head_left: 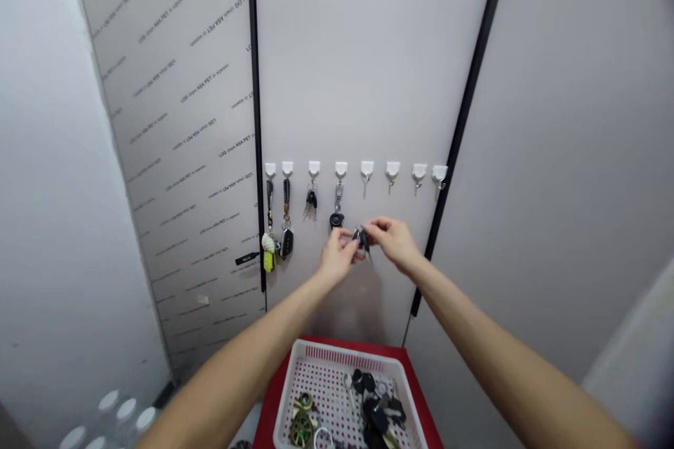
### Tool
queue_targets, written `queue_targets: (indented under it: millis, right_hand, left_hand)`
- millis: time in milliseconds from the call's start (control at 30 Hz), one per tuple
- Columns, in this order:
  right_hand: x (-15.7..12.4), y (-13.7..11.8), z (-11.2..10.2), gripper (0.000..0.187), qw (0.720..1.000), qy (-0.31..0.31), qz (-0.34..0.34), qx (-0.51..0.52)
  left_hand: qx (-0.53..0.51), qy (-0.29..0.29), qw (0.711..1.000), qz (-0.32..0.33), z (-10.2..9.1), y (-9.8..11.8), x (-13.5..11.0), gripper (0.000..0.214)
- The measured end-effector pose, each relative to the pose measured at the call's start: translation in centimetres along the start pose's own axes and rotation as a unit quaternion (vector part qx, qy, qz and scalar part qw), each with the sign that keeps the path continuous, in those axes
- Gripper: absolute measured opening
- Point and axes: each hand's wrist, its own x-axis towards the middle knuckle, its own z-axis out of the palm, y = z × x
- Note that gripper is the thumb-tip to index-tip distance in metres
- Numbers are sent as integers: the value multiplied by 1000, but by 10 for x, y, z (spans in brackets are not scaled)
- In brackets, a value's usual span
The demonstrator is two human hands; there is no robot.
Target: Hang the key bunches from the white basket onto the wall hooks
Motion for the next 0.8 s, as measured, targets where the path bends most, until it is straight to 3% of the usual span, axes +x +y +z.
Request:
queue_targets:
  millis: [167, 300, 433, 567, 800]
  right_hand:
    - [49, -37, -9, 11, 995, 84, -47, -17]
    - [75, -44, -14, 13, 983, 149, -64, -85]
    - [89, -38, -14, 15, 964, 170, -65, -194]
    - [89, -29, -12, 20, 951, 145, -48, -270]
    - [77, -17, -8, 25, 951, 132, -46, -274]
  left_hand:
    - [40, 27, 998, 35, 15, 50, 46, 11]
    - [80, 48, 994, 55, 22, 67, 70, 13]
    - [93, 56, 994, 29, 26, 65, 79, 16]
    - [92, 64, 994, -4, 27, 54, 81, 17]
    - [101, 57, 993, -28, 22, 35, 80, 20]
